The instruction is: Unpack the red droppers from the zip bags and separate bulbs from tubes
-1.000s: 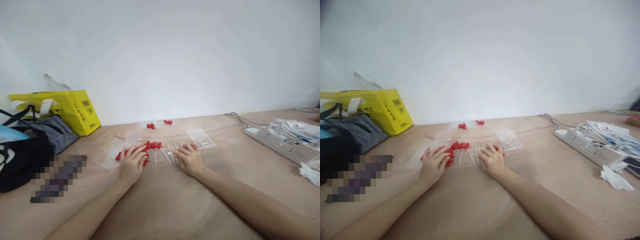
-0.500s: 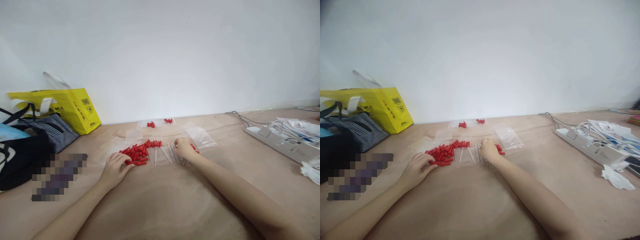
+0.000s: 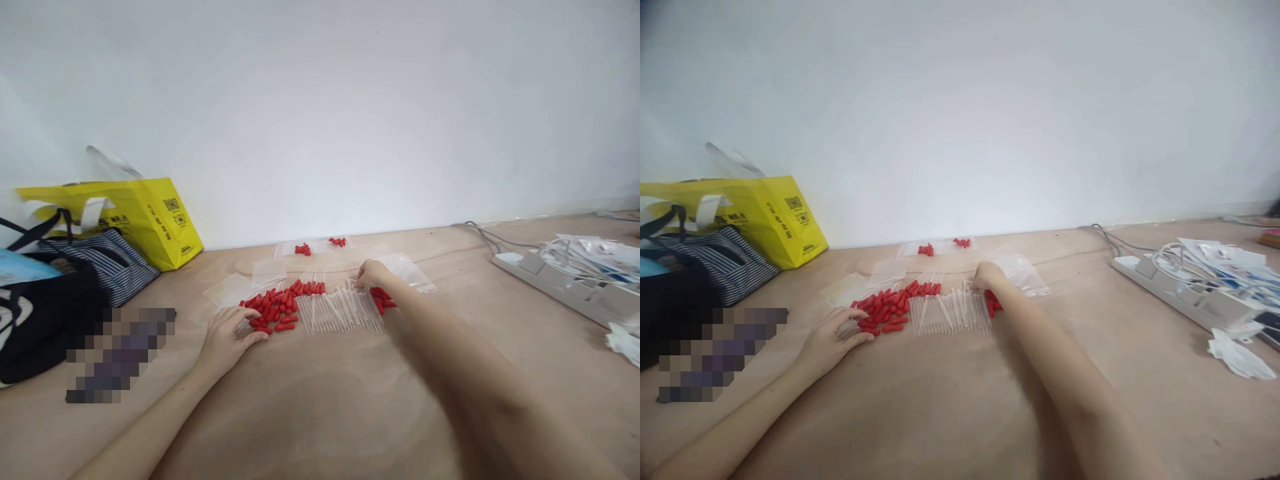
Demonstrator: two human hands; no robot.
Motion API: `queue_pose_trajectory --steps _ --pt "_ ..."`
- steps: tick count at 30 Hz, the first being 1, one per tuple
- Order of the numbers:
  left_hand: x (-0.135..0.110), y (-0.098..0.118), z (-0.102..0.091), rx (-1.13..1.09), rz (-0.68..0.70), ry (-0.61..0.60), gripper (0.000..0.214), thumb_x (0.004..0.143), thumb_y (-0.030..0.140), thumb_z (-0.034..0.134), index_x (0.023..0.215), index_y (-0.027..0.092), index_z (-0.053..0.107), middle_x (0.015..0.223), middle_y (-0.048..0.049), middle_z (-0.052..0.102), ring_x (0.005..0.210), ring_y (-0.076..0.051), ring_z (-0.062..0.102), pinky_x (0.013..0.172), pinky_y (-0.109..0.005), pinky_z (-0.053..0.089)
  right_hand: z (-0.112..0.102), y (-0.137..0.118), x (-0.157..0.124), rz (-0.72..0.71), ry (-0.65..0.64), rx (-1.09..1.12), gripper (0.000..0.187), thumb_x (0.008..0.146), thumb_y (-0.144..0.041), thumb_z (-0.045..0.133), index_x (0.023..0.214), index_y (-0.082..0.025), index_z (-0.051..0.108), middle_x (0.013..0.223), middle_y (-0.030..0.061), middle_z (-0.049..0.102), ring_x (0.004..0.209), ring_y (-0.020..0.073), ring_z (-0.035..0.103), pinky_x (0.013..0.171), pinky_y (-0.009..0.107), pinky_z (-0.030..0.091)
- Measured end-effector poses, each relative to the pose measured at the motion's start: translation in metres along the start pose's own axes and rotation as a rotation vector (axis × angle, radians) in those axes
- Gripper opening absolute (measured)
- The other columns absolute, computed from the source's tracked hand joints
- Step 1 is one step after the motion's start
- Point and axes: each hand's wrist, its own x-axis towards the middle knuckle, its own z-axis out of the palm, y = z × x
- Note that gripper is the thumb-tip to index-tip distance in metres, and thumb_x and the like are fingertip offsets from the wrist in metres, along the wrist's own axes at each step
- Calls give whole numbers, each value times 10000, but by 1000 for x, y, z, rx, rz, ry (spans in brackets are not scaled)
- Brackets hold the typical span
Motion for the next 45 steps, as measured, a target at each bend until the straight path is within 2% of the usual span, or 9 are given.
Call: queue_pose_trajectory --steps 8,15,18,24,28,32,37,40,45 --pt "1 7 -1 34 79 75 307 681 499 596 829 230 587 831 -19 630 828 -207 541 757 -335 387 -1 2 7 -12 171 223 142 687 -160 571 810 -114 625 833 137 646 850 222 583 720 283 412" --pt "18 52 6 105 240 153 159 788 340 520 803 221 624 818 -23 642 811 -188 539 809 -360 354 -5 -10 -21 -156 410 648 287 869 -255 294 1080 -124 439 948 93 598 791 122 579 724 255 445" --pt "29 76 17 87 266 138 197 802 318 505 932 223 619 877 -27 647 871 -197 528 842 -378 336 12 -16 -49 -190 341 848 298 854 -389 343 864 -143 510 759 54 624 653 111 594 643 248 476" --pt "42 111 42 13 318 135 214 836 311 472 992 228 592 854 -4 674 853 -175 551 944 -429 236 36 -16 -93 -207 -101 1598 329 557 -422 723 693 -170 560 626 1 631 619 115 610 653 254 480" --pt "41 115 46 10 295 176 165 842 265 461 896 232 614 755 19 679 780 -160 557 955 -441 218 31 -7 -98 -284 97 1342 274 565 -399 724 670 -174 610 646 16 651 599 142 598 607 284 456" --pt "40 114 46 7 298 209 151 832 257 473 853 238 622 751 25 682 775 -165 560 975 -470 188 28 2 -101 -550 505 655 183 708 -381 632 758 -207 662 761 42 677 717 163 593 732 336 384" --pt "40 117 47 8 322 236 146 822 260 489 836 245 634 742 25 690 780 -172 571 991 -501 166 36 -4 -107 -785 757 -58 155 841 -287 492 854 -237 638 694 -1 654 691 121 544 854 376 241" --pt "40 118 49 24 361 228 174 827 274 487 925 243 627 869 1 693 844 -189 575 991 -518 170 42 -7 -107 -823 828 -179 179 856 -259 456 811 -210 622 634 -8 631 738 133 537 902 397 202" --pt "40 117 52 76 444 189 201 842 276 467 971 252 620 1038 -16 649 1010 -240 540 978 -572 174 47 -6 -109 -841 875 -168 164 848 -214 446 846 -213 610 1012 27 643 1068 201 467 992 460 99"
